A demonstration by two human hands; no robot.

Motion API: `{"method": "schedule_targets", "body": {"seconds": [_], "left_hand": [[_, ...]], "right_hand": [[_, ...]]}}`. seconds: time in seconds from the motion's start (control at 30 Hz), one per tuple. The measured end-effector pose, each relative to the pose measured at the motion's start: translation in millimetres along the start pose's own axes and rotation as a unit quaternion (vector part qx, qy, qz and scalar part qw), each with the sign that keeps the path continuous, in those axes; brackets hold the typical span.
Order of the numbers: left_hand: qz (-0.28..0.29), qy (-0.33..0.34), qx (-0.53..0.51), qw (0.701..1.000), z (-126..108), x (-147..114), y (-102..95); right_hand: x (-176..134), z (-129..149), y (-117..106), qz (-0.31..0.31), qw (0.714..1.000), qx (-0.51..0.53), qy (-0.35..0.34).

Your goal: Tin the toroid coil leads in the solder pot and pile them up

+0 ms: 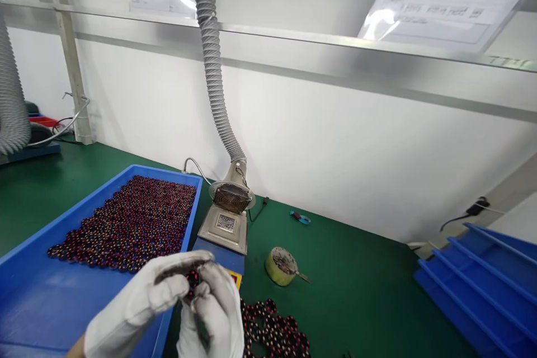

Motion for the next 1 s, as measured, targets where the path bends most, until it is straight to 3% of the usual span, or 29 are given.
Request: {"method": "schedule_targets", "body": {"seconds": [0.03, 0.13, 0.3, 0.43, 0.47, 0.67, 0.73, 0.87, 1.0], "left_hand": [[-0.001, 0.010, -0.009, 1.000, 2.6, 2.6, 2.2], [-0.081, 0.054, -0.018, 0.995, 7.5, 1.9, -12.8], [-0.194, 0.127, -0.055, 0.971, -8.7, -13.5, -44.2], [-0.132, -0.002, 0.007, 0.991, -3.4, -5.6, -24.8], [-0.128, -0.009, 0.012, 0.992, -2.6, -5.3, -21.4], [-0.212, 0.132, -0.037, 0.968, -16.6, -22.7, -42.7], [-0.194, 0.110, -0.048, 0.974, -15.6, -22.0, -42.7], [-0.117, 0.020, -0.020, 0.993, -10.3, -11.9, -21.2], [-0.160, 0.036, -0.088, 0.983, -7.4, -10.1, -21.6]], "right_hand": [[-0.5, 6.7, 3.5, 0.015, 0.999, -0.034, -0.032], [-1.0, 13.3, 8.7, 0.034, 0.994, -0.074, -0.070], [-0.4, 4.5, -5.0, -0.028, 0.998, -0.059, -0.024], [0.3, 4.1, -6.5, -0.025, 0.999, -0.044, -0.010], [0.2, 4.9, -6.4, -0.025, 0.999, -0.045, -0.009], [0.8, 5.1, -3.1, -0.025, 0.999, -0.034, 0.001], [1.4, 3.8, -2.5, -0.021, 1.000, -0.018, 0.002], [1.0, 6.6, -0.4, -0.005, 1.000, -0.017, -0.018], [0.4, 3.9, 1.1, 0.001, 1.000, -0.010, -0.003]]}}
Point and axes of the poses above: each hand's wrist, its own x-axis towards the middle knuckle, its own y-axis out of the palm, z = x × y, the point moved 10 cm from there along x, towards the middle knuckle, and after that the axes turned 11 degrees about z, right-handed, at the moved point
